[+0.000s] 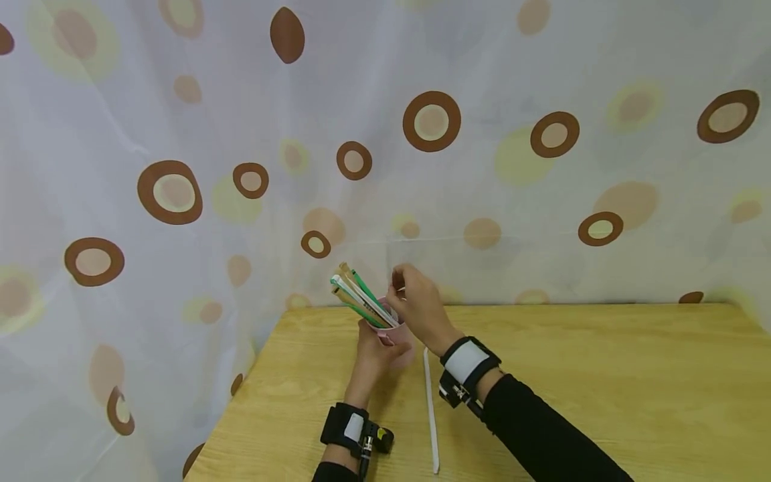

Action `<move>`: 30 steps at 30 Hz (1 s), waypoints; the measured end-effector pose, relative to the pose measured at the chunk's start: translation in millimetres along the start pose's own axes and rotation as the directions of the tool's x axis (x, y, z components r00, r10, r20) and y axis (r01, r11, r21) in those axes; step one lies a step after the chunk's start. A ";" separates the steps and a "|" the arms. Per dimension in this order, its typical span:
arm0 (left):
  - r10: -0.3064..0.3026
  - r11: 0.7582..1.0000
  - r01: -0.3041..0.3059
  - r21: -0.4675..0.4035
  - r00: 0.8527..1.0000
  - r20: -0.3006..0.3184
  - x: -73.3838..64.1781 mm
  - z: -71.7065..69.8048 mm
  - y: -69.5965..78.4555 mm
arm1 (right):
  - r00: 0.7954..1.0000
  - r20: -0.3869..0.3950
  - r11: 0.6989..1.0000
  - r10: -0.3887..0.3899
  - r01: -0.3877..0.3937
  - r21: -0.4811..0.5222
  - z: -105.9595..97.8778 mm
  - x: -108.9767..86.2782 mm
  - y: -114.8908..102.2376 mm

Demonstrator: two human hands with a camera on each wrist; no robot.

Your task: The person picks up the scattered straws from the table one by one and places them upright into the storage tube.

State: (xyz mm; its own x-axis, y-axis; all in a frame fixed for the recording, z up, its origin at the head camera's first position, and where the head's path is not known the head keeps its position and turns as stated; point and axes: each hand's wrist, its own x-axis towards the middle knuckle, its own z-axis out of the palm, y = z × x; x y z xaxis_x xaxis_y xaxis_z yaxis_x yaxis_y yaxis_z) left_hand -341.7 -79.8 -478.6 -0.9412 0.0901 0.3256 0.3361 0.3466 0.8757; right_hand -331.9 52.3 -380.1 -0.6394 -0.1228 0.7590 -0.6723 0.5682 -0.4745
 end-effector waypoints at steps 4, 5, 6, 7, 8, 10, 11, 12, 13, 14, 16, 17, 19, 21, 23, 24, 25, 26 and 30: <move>-0.001 1.000 0.001 -0.006 1.000 0.012 2.3 -1.3 0.9 | 0.988 0.148 0.992 -0.041 0.058 -0.112 10.8 -1.6 10.4; 0.004 1.000 -0.004 -0.009 1.000 0.015 2.1 -1.6 0.8 | 0.983 0.177 0.989 -0.053 0.076 -0.127 13.0 -3.0 12.5; 0.011 1.000 -0.011 -0.010 1.000 0.019 2.2 -1.5 0.3 | 0.978 0.200 0.987 -0.060 0.089 -0.134 14.7 -4.2 14.0; 0.019 1.000 -0.019 -0.011 1.000 0.020 2.3 -1.4 0.1 | 0.974 0.216 0.985 -0.071 0.103 -0.141 16.1 -5.4 15.1; 0.034 0.999 -0.034 -0.014 0.999 0.019 2.7 -1.0 -0.2 | 0.971 0.229 0.984 -0.077 0.110 -0.139 16.7 -6.3 15.7; 0.068 0.997 -0.068 -0.026 0.997 0.022 4.3 -0.5 -1.0 | 0.964 0.253 0.985 -0.078 0.114 -0.132 17.1 -7.2 16.4; 0.084 0.996 -0.084 -0.032 0.996 0.019 5.5 -0.1 -1.6 | 0.962 0.264 0.986 -0.074 0.111 -0.128 16.7 -7.0 16.2; 0.092 0.995 -0.092 -0.038 0.996 0.017 6.7 0.2 -2.0 | 0.958 0.277 0.987 -0.068 0.105 -0.122 16.1 -6.5 15.8; 0.100 0.994 -0.099 -0.039 0.995 0.012 7.8 0.2 -2.3 | 0.955 0.289 0.988 -0.062 0.099 -0.116 15.3 -5.7 15.3; 0.099 0.994 -0.099 -0.036 0.995 0.010 8.7 0.1 -2.2 | 0.952 0.303 0.990 -0.053 0.090 -0.109 14.6 -4.9 14.8; 0.080 0.997 -0.079 -0.017 0.997 0.009 10.1 -0.4 -2.2 | 0.944 0.329 0.993 -0.040 0.075 -0.096 12.8 -3.1 13.7; 0.064 0.998 -0.064 -0.008 0.998 0.009 10.5 -0.6 -2.1 | 0.941 0.336 0.993 -0.036 0.071 -0.092 12.1 -2.7 13.4; 0.041 0.999 -0.041 0.007 0.999 0.011 10.4 -1.0 -2.0 | 0.939 0.343 0.994 -0.036 0.068 -0.082 10.6 -2.6 12.3; 0.047 0.999 -0.047 0.004 0.999 0.013 10.1 -0.9 -2.5 | 0.941 0.335 0.995 -0.039 0.067 -0.074 9.1 -4.4 10.8; 0.063 0.998 -0.062 -0.004 0.998 0.014 8.3 -0.7 -2.4 | 0.949 0.315 0.995 -0.034 0.061 -0.074 7.6 -7.9 8.9; 0.074 0.997 -0.073 -0.009 0.997 0.012 7.2 -0.3 -2.5 | 0.952 0.304 0.996 -0.028 0.051 -0.070 6.5 -10.0 7.2; 0.084 0.996 -0.084 -0.018 0.996 0.011 6.2 0.0 -2.8 | 0.957 0.290 0.997 -0.018 0.040 -0.070 5.7 -12.2 5.9; 0.100 0.995 -0.100 -0.027 0.995 0.011 5.5 0.2 -2.3 | 0.961 0.277 0.997 0.000 0.019 -0.068 4.6 -14.6 4.2; 0.098 0.994 -0.098 -0.049 0.995 -0.001 5.2 0.6 -1.8 | 0.957 0.244 0.987 0.158 -0.143 -0.078 -1.4 -25.0 -5.0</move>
State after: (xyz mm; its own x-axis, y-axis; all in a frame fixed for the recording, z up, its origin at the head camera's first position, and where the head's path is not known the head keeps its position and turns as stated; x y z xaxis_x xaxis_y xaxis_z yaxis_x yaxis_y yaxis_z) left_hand -347.3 -79.3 -478.7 -0.9036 0.1232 0.4103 0.4282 0.2898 0.8560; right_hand -312.0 53.7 -396.0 -0.8093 -0.2263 0.5420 -0.5426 0.6414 -0.5424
